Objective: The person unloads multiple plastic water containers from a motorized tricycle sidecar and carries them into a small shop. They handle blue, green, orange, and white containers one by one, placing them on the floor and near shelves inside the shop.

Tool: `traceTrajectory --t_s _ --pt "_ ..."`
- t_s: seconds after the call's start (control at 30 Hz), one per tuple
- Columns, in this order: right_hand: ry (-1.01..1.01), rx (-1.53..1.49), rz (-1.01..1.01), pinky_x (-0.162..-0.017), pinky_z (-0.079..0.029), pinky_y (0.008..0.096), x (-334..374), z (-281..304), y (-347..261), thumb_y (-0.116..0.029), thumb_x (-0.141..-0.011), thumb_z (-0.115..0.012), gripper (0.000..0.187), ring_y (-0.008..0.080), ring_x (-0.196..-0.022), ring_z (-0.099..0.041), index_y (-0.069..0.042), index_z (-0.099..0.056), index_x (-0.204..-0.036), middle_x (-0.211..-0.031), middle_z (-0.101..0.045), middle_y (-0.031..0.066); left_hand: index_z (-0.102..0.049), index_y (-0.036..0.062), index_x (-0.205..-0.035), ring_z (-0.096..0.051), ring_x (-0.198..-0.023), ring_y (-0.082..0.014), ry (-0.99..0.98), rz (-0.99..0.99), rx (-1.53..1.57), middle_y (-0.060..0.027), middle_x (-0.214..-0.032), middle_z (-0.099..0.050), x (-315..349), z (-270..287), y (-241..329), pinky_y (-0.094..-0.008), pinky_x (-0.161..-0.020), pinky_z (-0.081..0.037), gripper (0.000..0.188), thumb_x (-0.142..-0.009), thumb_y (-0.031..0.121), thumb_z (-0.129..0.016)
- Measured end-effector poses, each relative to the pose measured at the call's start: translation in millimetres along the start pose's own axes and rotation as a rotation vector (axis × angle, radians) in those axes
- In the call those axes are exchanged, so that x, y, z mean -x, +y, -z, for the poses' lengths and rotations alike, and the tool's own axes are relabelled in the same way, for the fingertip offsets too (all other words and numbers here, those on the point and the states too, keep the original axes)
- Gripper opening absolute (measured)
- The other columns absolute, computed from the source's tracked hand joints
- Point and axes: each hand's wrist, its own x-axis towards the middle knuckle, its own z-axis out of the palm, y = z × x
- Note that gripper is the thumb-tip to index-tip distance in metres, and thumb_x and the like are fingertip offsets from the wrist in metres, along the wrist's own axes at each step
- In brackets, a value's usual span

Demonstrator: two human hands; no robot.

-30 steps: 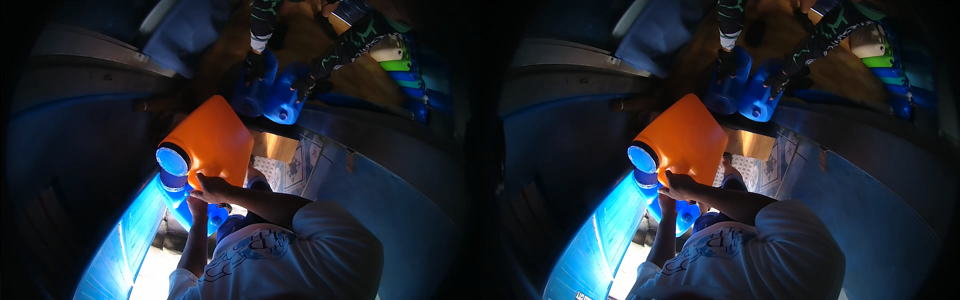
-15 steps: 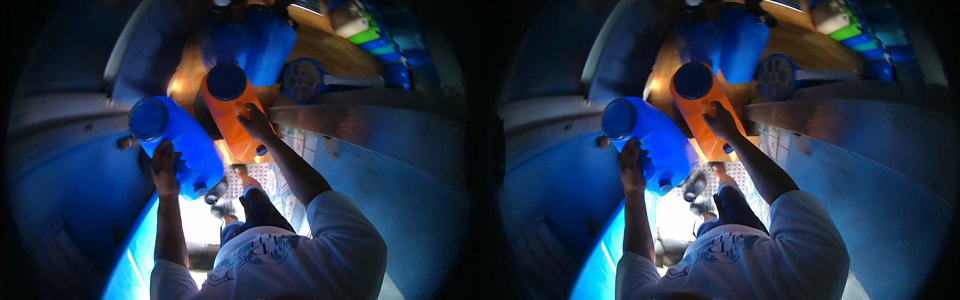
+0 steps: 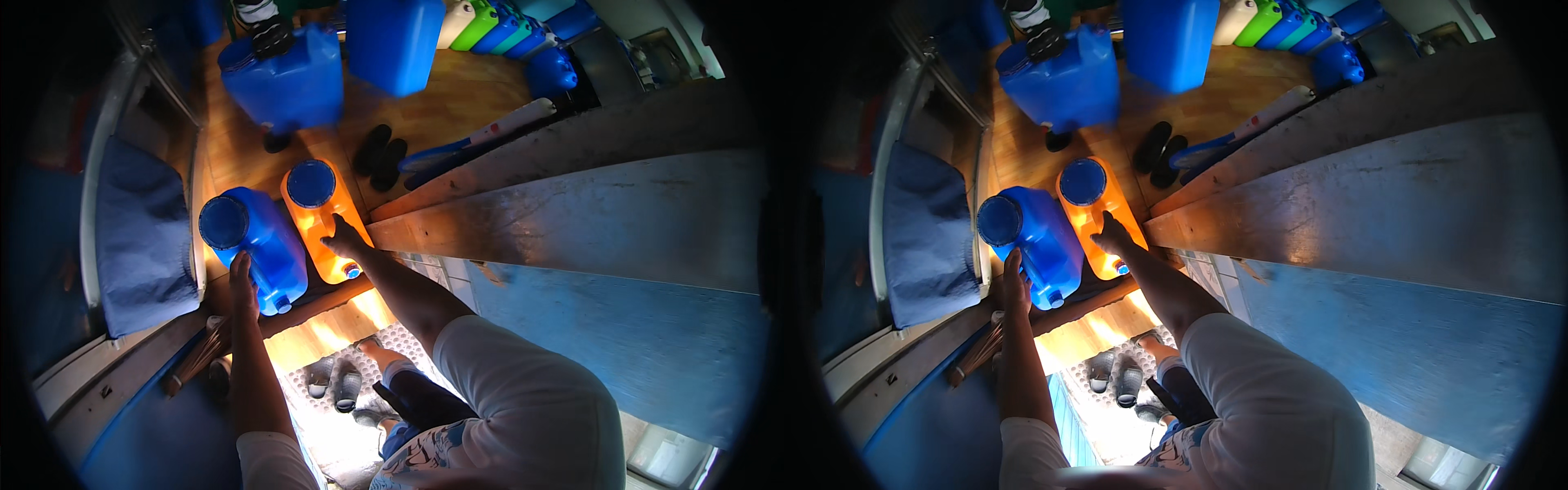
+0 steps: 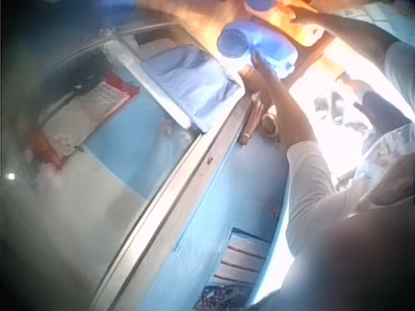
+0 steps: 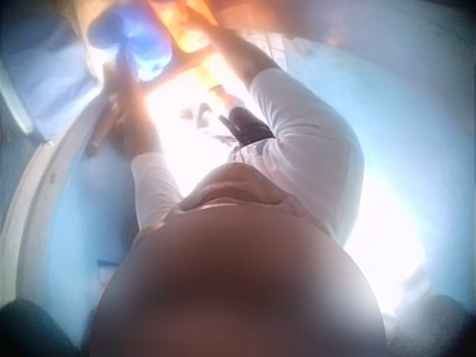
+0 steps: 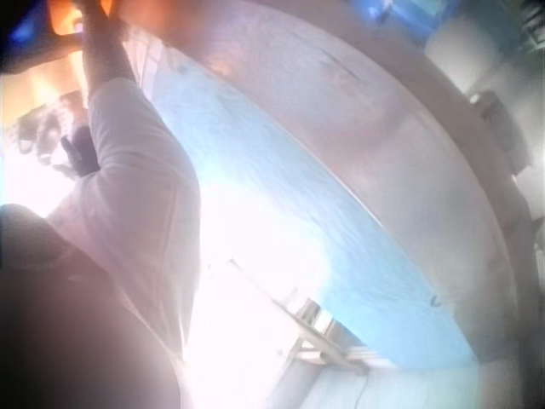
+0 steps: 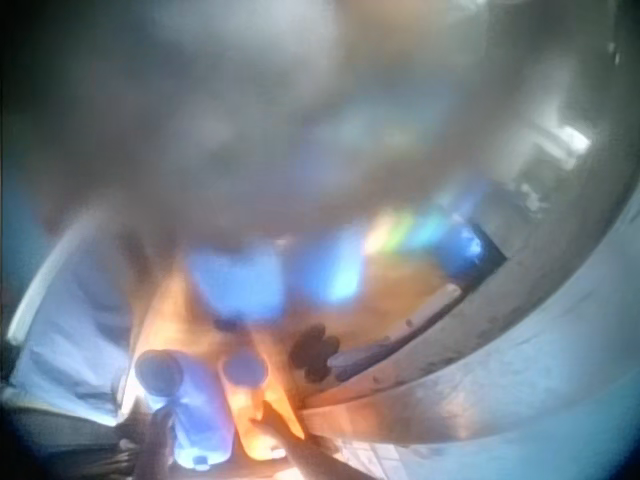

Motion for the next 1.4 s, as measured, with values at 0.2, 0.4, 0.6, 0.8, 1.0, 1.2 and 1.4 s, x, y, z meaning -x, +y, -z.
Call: traceTrajectory --t_s 0.2,0.4,0.6,0.8,1.0,1.2,1.4 --pt "-0.04 0.529 0.041 -0.105 -0.032 0.0572 44.2 0.0 62.6 -0.038 -0.079 -0.068 0.07 0.0421 -0.136 -0.031 -0.017 -0.042 -0.141 -0.155 -0.015 0.0228 -0.031 -0.0008 -0.143 -0.034 -0.134 -0.0374 -0.17 -0.269 -1.052 -0.027 -0.145 -0.032 -22.3 19.4 -75.5 -0.0448 -0.11 -0.032 0.098 -0.073 0.051 -0.076" --pt "-0.211 0.327 -0.03 -0.095 -0.048 0.0403 120.8 -2.3 120.5 -0.038 -0.082 -0.065 0.053 0.0296 -0.113 -0.058 -0.011 -0.052 -0.126 -0.115 -0.062 0.0169 -0.03 -0.0016 -0.143 -0.044 -0.13 -0.0339 -0.315 -0.119 -1.063 -0.0246 -0.14 -0.044 15.0 34.7 -82.9 -0.0412 -0.106 -0.037 0.095 -0.075 0.047 -0.076" --pt "-0.398 0.223 -0.379 -0.079 -0.053 0.0396 294.0 -13.4 179.7 -0.039 -0.08 -0.063 0.056 0.0263 -0.089 -0.068 -0.013 -0.054 -0.129 -0.092 -0.071 0.0097 -0.033 -0.004 -0.141 -0.037 -0.136 -0.0258 -0.375 -0.129 -0.555 -0.024 -0.142 -0.041 112.6 78.6 -164.8 -0.0368 -0.11 -0.032 0.076 -0.085 0.029 -0.073" --pt "-0.304 0.261 -0.273 -0.086 -0.049 0.0425 515.5 -40.6 228.9 -0.046 -0.078 -0.066 0.063 0.032 -0.104 -0.063 -0.013 -0.053 -0.13 -0.111 -0.066 0.0148 -0.05 -0.0063 -0.127 -0.06 -0.105 -0.021 -0.448 0.176 -0.897 -0.0179 -0.116 -0.063 289.5 152.4 -255.4 -0.0313 -0.092 -0.045 0.066 -0.083 0.039 -0.072" --pt "-0.242 0.315 -0.407 -0.083 -0.051 0.0472 747.7 -84.0 307.5 -0.044 -0.073 -0.065 0.056 0.0333 -0.103 -0.063 -0.012 -0.064 -0.119 -0.114 -0.066 0.0118 -0.052 -0.0021 -0.128 -0.061 -0.1 -0.0218 -0.489 0.285 -1.033 -0.015 -0.112 -0.064 477.9 241.9 -325.8 -0.0346 -0.086 -0.048 0.064 -0.083 0.039 -0.072" --pt "-0.252 0.175 -0.719 -0.082 -0.052 0.0464 872.7 -100.8 351.9 -0.035 -0.076 -0.065 0.043 0.0303 -0.103 -0.064 -0.013 -0.068 -0.113 -0.111 -0.068 0.0118 -0.055 -0.0028 -0.125 -0.061 -0.096 -0.0212 -0.719 0.371 -1.345 -0.0141 -0.107 -0.065 576.6 312.7 -317.9 -0.0345 -0.083 -0.048 0.06 -0.084 0.038 -0.07" --pt "0.068 -0.089 -0.594 -0.088 -0.049 0.0453 962.5 -123.6 355.7 -0.04 -0.079 -0.063 0.049 0.0333 -0.108 -0.061 -0.016 -0.061 -0.121 -0.115 -0.065 0.0136 -0.057 -0.0035 -0.121 -0.06 -0.091 -0.0207 -0.832 0.314 -1.597 -0.0132 -0.102 -0.066 582.4 260.2 -278.5 -0.0343 -0.08 -0.048 0.056 -0.085 0.038 -0.068"
